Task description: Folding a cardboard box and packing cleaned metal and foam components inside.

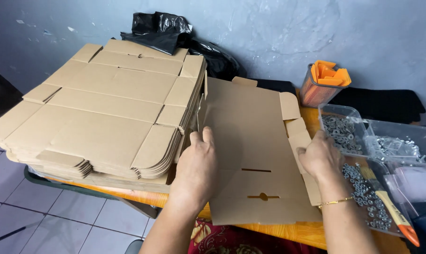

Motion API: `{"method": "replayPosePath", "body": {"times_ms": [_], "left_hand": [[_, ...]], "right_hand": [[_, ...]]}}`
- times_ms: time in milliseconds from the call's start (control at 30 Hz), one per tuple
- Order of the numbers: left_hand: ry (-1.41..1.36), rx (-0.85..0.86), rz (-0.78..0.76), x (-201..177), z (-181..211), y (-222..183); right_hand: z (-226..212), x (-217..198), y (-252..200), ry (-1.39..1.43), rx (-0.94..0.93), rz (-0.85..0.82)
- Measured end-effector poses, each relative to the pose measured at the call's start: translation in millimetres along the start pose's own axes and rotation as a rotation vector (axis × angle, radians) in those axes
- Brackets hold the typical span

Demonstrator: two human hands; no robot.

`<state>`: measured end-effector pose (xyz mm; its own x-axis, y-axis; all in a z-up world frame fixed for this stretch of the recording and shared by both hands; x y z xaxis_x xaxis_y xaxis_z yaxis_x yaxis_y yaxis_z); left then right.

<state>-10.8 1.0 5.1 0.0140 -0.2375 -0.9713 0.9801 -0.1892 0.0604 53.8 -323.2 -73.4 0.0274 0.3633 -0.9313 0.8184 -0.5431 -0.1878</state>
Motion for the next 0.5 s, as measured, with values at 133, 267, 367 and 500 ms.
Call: {"method": "replayPosePath", "body": {"times_ms": [133, 267, 367, 500], "left_hand": [[-0.033, 0.025, 0.036, 20, 0, -6], [-0.008, 0.042, 0.126, 8, 1, -17], [-0.016, 0.059, 0.181, -2, 6, -22], [-0.175, 0.104, 0.252, -8, 12, -8]], "right_hand": [[-21, -35, -47, -0.119, -0.214, 0.250], [-13, -39, -52, -0.107, -0.382, 0.484], [-16, -53, -81, 0.001, -0.570, 0.682], [7, -66, -76, 0.097, -0.443, 0.757]]}}
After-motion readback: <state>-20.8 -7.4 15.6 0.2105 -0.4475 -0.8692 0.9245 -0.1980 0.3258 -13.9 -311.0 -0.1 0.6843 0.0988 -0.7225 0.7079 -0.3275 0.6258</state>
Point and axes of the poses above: each hand's wrist, its own y-axis towards the middle knuckle, its own x-axis out of the palm, z = x × y, the point moved 8 cm from there along y, towards the middle knuckle, and after that the axes turned 7 degrees about x, right-handed, at the moved point
